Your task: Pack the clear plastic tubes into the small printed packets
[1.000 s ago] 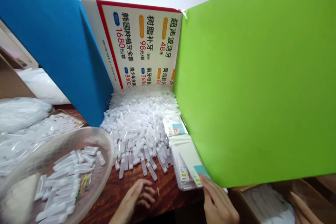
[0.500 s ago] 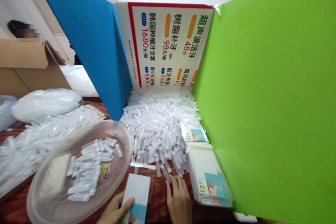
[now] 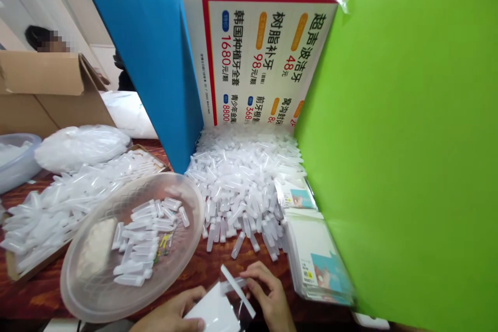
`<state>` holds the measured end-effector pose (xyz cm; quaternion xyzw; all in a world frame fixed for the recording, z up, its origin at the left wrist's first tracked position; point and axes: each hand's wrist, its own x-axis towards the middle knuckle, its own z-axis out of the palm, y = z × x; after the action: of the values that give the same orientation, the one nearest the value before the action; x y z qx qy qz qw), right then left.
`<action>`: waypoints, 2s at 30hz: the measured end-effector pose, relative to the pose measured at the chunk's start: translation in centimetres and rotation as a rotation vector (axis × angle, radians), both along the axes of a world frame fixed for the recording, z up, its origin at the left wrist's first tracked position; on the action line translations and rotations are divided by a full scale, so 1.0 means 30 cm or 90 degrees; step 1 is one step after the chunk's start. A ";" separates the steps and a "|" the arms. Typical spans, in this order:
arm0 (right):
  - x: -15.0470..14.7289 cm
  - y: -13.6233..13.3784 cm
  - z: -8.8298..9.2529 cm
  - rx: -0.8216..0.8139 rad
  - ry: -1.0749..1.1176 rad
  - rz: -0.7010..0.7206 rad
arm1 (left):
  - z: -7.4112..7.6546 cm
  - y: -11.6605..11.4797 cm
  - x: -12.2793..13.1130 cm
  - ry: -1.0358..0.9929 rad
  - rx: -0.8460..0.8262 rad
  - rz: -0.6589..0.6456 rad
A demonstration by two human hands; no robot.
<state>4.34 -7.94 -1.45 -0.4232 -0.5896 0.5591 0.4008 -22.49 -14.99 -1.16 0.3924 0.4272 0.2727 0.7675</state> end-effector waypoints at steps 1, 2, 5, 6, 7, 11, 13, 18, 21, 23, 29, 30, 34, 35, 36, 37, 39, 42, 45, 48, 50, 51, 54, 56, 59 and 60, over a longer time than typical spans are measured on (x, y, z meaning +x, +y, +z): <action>-0.005 -0.004 -0.007 -0.033 0.031 -0.002 | -0.008 -0.003 -0.005 -0.002 -0.014 -0.005; -0.011 -0.008 -0.014 -0.065 0.059 -0.014 | -0.014 -0.005 -0.008 -0.007 -0.025 -0.010; -0.037 -0.017 -0.032 -0.122 0.132 -0.112 | -0.023 -0.005 -0.014 -0.052 -0.047 -0.017; -0.047 -0.019 -0.038 -0.131 0.153 -0.147 | -0.023 -0.004 -0.014 -0.066 -0.051 -0.017; -0.056 -0.020 -0.043 -0.136 0.172 -0.175 | -0.021 -0.002 -0.014 -0.075 -0.052 -0.017; -0.072 -0.014 -0.048 -0.114 0.156 -0.200 | -0.013 -0.001 -0.017 -0.073 -0.049 -0.012; -0.060 -0.009 -0.029 -0.014 0.052 -0.211 | -0.009 -0.007 -0.024 -0.056 -0.053 -0.005; 0.006 -0.022 0.074 0.443 -0.296 -0.201 | 0.007 -0.027 -0.051 -0.013 -0.026 0.023; 0.020 -0.037 0.093 0.547 -0.409 -0.187 | 0.019 -0.033 -0.064 0.018 -0.006 0.034; 0.012 -0.032 0.069 0.576 -0.429 -0.173 | 0.027 -0.032 -0.067 0.028 0.002 0.033; 0.009 0.020 -0.005 0.433 -0.324 -0.199 | 0.051 -0.019 -0.060 -0.002 0.008 0.030; 0.012 0.023 -0.004 0.368 -0.279 -0.208 | 0.051 -0.017 -0.058 -0.015 0.006 0.034; -0.003 0.009 -0.003 0.048 -0.021 -0.198 | 0.034 -0.014 -0.056 -0.012 0.003 0.053; -0.012 0.000 -0.008 -0.018 0.041 -0.202 | 0.026 -0.014 -0.056 0.004 0.006 0.052; -0.023 -0.009 -0.014 -0.070 0.093 -0.211 | 0.018 -0.014 -0.056 0.022 0.011 0.050; -0.034 -0.019 -0.021 -0.110 0.133 -0.219 | 0.011 -0.013 -0.056 0.035 0.014 0.047; -0.055 -0.036 -0.035 -0.164 0.178 -0.216 | 0.003 -0.010 -0.054 0.037 0.018 0.033; -0.083 -0.051 -0.060 -0.220 0.203 -0.172 | 0.016 0.001 -0.045 0.009 0.007 0.006; -0.110 -0.055 -0.085 -0.256 0.239 -0.143 | 0.052 0.015 -0.034 0.005 0.000 -0.009; -0.132 -0.051 -0.101 -0.261 0.273 -0.167 | 0.081 0.026 -0.035 0.049 0.024 -0.017; -0.141 -0.046 -0.105 -0.255 0.282 -0.176 | 0.088 0.030 -0.044 0.098 0.058 -0.014; -0.144 -0.045 -0.106 -0.252 0.283 -0.172 | 0.088 0.030 -0.050 0.121 0.071 -0.011; -0.147 -0.043 -0.109 -0.247 0.269 -0.144 | 0.080 0.025 -0.066 0.154 0.082 -0.007; -0.148 -0.045 -0.105 -0.243 0.257 -0.133 | 0.071 0.019 -0.069 0.127 0.075 -0.011; -0.153 -0.047 -0.082 -0.230 0.255 -0.135 | 0.052 0.009 -0.063 0.079 0.050 -0.030; -0.157 -0.047 -0.070 -0.223 0.245 -0.129 | 0.046 0.006 -0.059 0.071 0.043 -0.035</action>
<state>-0.35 -9.36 -3.55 -0.4285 -0.3518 0.6798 0.4802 -24.25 -14.81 0.22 0.4440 0.4493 0.2432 0.7360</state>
